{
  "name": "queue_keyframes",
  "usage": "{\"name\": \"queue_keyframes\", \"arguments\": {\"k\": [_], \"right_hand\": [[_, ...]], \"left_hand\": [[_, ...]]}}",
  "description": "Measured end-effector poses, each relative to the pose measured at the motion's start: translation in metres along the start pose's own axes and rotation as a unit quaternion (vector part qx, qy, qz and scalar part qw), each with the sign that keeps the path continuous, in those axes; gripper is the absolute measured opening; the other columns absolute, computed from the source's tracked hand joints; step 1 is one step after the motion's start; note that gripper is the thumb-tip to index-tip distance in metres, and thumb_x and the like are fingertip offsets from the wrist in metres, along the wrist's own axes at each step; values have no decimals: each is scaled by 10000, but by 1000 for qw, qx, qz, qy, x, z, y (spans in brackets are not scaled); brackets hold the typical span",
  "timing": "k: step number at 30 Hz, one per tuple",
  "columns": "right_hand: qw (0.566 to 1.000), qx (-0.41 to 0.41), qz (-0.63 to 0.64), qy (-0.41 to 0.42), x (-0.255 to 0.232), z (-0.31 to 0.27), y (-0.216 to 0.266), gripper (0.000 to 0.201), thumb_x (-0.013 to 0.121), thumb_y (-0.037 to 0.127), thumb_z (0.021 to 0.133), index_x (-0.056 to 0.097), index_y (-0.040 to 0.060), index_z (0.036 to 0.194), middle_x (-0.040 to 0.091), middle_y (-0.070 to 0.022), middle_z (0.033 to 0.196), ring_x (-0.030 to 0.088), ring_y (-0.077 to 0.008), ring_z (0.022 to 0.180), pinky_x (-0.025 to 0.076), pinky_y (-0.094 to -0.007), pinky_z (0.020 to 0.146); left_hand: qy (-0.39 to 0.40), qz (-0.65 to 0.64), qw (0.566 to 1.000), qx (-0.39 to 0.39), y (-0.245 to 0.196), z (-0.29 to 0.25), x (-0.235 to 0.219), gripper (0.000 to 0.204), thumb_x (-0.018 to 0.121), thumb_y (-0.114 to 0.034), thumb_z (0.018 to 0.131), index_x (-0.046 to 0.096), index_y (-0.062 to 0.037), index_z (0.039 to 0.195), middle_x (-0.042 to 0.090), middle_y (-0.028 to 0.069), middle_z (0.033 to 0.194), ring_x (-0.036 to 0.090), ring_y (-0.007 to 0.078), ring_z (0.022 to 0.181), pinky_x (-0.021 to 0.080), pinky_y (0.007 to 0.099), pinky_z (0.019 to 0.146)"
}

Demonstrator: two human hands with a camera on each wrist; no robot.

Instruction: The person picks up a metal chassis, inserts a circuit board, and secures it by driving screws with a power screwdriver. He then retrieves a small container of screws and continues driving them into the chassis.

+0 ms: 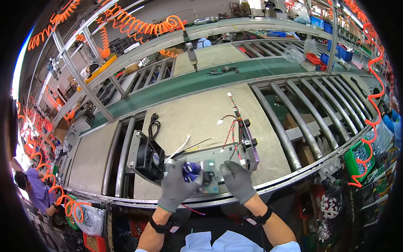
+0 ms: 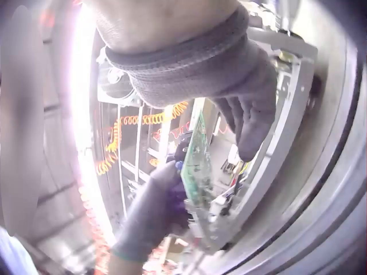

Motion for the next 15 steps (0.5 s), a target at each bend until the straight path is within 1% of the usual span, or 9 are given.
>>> {"name": "queue_keyframes", "arguments": {"k": [1,2,5,6,9,13,15], "right_hand": [[995,-54,-58,-53,-6,-4,8,466,615,418,1003,693,-28,1114,727,-200,952,699,-340,883,537,-439,852],[981,-127,-125,-73,-4,-8,5,332,672,318,945,702,25,1097,725,-175,983,684,-364,919,529,-469,874],[944,-219,-245,-44,11,-19,-4,254,712,246,875,708,63,1051,705,-130,983,657,-342,932,517,-470,848],[939,-231,-251,-41,13,-22,-7,247,708,228,842,708,79,1039,691,-105,992,636,-316,963,505,-461,837],[934,-242,-259,-37,13,-24,-8,246,706,244,844,709,83,1030,690,-101,988,635,-313,965,506,-461,832],[945,-212,-248,-18,14,-23,-15,228,709,260,836,717,80,976,692,-96,1001,632,-307,963,506,-463,833],[943,-223,-245,-26,13,-23,-16,237,710,230,837,707,83,1023,691,-89,1013,657,-290,937,502,-473,825]], "left_hand": [[7,26,999,-34,3,6,0,592,837,-425,747,619,-46,1146,644,224,955,707,395,790,597,471,701],[5,64,997,-30,9,14,6,596,814,-473,754,626,-48,1126,648,236,965,710,405,814,595,491,718],[47,131,989,-57,17,33,23,616,807,-498,749,634,-55,1140,654,232,970,711,398,833,593,496,733],[50,137,987,-63,20,40,30,636,801,-513,740,639,-60,1155,659,230,981,713,397,862,591,500,751],[81,159,981,-76,14,49,40,659,798,-530,738,637,-64,1175,663,229,1001,714,399,877,590,492,760],[104,156,980,-71,17,51,53,704,799,-554,735,631,-70,1217,665,225,1025,714,395,914,585,492,802],[110,153,979,-76,16,51,52,714,800,-556,737,628,-73,1235,667,221,1032,713,391,933,582,493,821]]}}
Point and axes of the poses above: each hand's wrist, its own z-axis towards the middle knuckle, its own x-axis out of the palm, y = z × x, the point moved 7 cm from there along z, towards the middle knuckle
